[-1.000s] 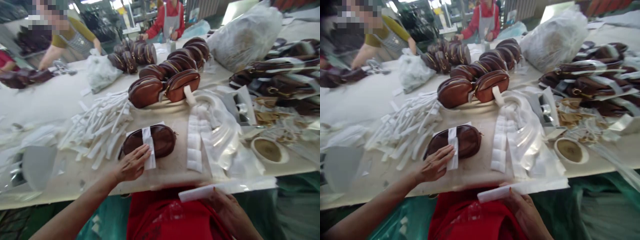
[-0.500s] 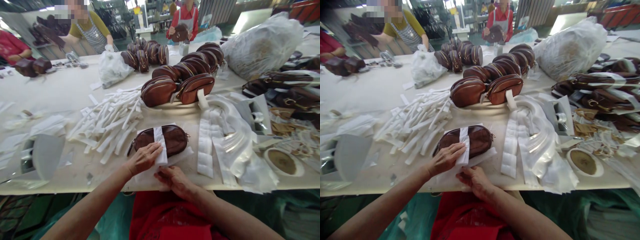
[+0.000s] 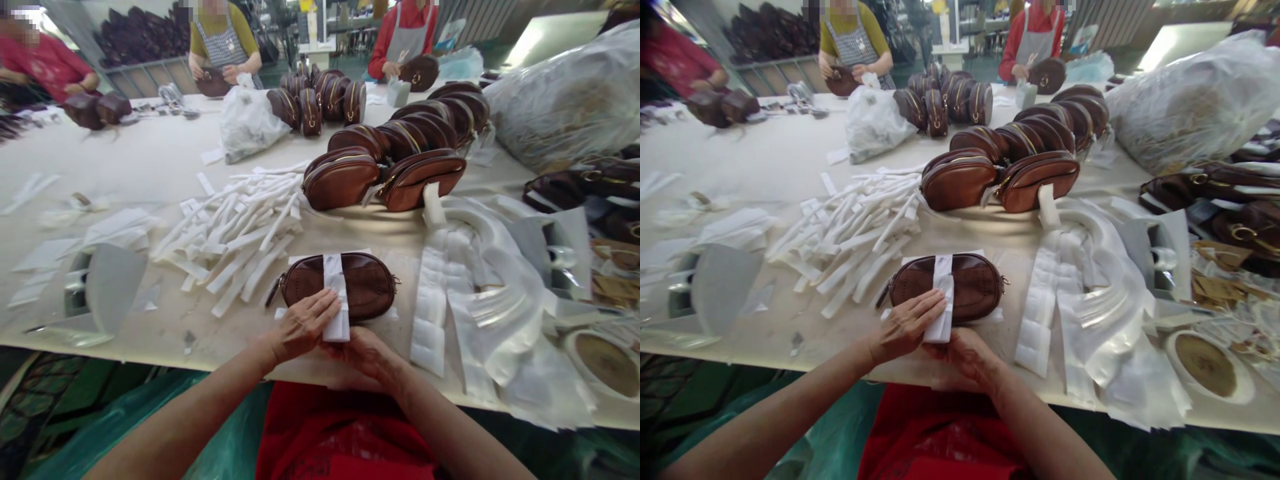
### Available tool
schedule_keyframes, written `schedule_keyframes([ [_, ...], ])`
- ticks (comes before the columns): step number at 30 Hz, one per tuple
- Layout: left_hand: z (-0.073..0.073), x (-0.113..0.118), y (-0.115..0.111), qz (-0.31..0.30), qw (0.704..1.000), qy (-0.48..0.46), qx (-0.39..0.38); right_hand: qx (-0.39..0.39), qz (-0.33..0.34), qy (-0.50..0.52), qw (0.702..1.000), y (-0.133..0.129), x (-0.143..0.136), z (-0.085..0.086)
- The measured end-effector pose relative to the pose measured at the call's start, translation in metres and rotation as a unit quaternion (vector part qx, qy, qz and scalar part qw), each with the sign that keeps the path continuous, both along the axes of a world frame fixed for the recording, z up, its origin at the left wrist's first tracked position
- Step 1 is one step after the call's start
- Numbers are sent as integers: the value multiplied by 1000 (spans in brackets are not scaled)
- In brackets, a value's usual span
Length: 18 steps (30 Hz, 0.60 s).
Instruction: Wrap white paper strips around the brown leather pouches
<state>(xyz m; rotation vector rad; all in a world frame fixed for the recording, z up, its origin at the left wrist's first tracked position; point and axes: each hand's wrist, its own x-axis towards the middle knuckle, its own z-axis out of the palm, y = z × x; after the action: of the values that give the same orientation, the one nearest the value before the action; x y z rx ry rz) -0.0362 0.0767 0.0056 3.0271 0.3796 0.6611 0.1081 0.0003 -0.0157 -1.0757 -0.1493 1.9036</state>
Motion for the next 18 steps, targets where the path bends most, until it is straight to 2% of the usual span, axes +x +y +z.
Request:
schedule_keyframes([
  [5,-9,4,-4,34,998,-53,17,-41,13,-48,998,-24,20,14],
  [7,-10,4,-6,39,997,-61,17,6,37,-152,988,-39,28,19],
  [8,-10,4,-6,42,997,-65,16,62,44,-237,969,-45,31,21],
  [9,-11,4,-7,43,997,-67,16,140,40,-337,930,-48,34,23],
  [10,-11,4,-7,43,997,-69,16,228,26,-438,869,-49,36,23],
  [12,-12,4,-8,43,996,-71,16,382,-6,-599,704,-45,41,22],
  [13,-13,4,-8,43,996,-72,15,434,-9,-650,624,-40,43,20],
  [14,-13,4,-8,44,996,-73,14,468,-1,-687,556,-34,45,17],
  [15,-13,4,-8,45,996,-74,13,488,12,-712,504,-29,46,15],
  [16,-12,4,-8,49,996,-77,13,499,26,-730,466,-24,47,12],
  [18,-12,5,-9,56,995,-85,15,507,42,-750,423,-19,48,6],
])
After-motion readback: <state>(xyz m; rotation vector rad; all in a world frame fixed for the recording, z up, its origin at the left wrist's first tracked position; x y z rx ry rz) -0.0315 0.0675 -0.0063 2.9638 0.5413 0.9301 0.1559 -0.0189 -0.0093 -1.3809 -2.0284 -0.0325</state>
